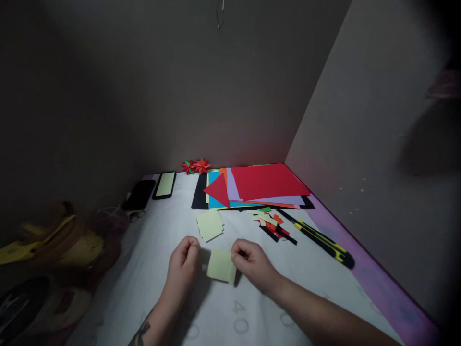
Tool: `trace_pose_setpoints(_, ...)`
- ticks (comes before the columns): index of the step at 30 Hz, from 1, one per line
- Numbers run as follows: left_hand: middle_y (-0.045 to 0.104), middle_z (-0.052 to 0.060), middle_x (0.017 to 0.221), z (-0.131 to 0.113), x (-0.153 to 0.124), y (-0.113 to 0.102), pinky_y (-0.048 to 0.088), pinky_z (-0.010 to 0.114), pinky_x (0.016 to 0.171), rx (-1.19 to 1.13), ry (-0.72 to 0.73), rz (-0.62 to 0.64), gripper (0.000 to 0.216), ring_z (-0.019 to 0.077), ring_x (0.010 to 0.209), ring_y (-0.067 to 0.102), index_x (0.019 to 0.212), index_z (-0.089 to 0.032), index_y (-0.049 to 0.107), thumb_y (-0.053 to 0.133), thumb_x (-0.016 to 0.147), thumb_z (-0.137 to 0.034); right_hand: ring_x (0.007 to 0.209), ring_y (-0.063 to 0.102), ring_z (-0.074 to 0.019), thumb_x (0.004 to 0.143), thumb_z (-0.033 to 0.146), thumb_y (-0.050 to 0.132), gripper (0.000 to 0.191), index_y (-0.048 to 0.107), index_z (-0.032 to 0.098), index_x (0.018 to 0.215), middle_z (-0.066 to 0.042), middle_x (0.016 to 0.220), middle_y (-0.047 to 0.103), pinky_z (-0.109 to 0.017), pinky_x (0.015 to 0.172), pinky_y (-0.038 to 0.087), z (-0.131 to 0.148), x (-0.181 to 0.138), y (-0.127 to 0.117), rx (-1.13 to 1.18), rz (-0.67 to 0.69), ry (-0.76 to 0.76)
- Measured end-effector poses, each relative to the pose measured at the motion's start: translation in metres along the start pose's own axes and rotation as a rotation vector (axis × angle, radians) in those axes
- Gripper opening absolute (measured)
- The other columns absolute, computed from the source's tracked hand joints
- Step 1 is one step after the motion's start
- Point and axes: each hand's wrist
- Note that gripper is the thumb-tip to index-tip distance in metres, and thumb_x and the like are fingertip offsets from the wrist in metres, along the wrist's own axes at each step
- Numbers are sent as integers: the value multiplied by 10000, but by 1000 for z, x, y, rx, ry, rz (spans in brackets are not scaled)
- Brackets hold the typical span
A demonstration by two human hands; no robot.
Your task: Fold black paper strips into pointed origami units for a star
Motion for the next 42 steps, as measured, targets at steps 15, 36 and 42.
trace_pose_setpoints(15, 307, -45, 517, 16, 1, -4, 234, 253, 521, 332, 154, 103, 445, 124, 519, 332, 514, -213, 298, 417, 832, -500, 541, 351, -98, 739, 225, 538, 140, 473, 190, 619, 57, 567, 404, -217, 506, 282, -5, 4, -8, 240, -89, 152)
trace_pose_setpoints(36, 610, -15, 721, 7, -10, 20, 429, 228, 569, -377, -167, 239, 324, 127, 615, 551, 954, -184, 466, 660, 717, -290, 517, 343, -84, 748, 319, 567, 233, 399, 200, 638, 63, 585, 384, -209, 473, 272, -6, 1, 1, 183, 172, 201)
trace_pose_setpoints(42, 652, 72, 971, 6, -9, 14, 472, 308, 774, -183, 52, 147, 352, 202, 911, 610, 1037, -186, 520, 651, 717, -248, 550, 369, -90, 722, 162, 525, 230, 360, 190, 565, 57, 564, 389, -213, 508, 267, -2, -3, 0, -171, 189, 26)
Point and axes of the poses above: each hand's wrist, its own x-axis towards the middle knuckle, its own y-axis out of the palm, z = x × y
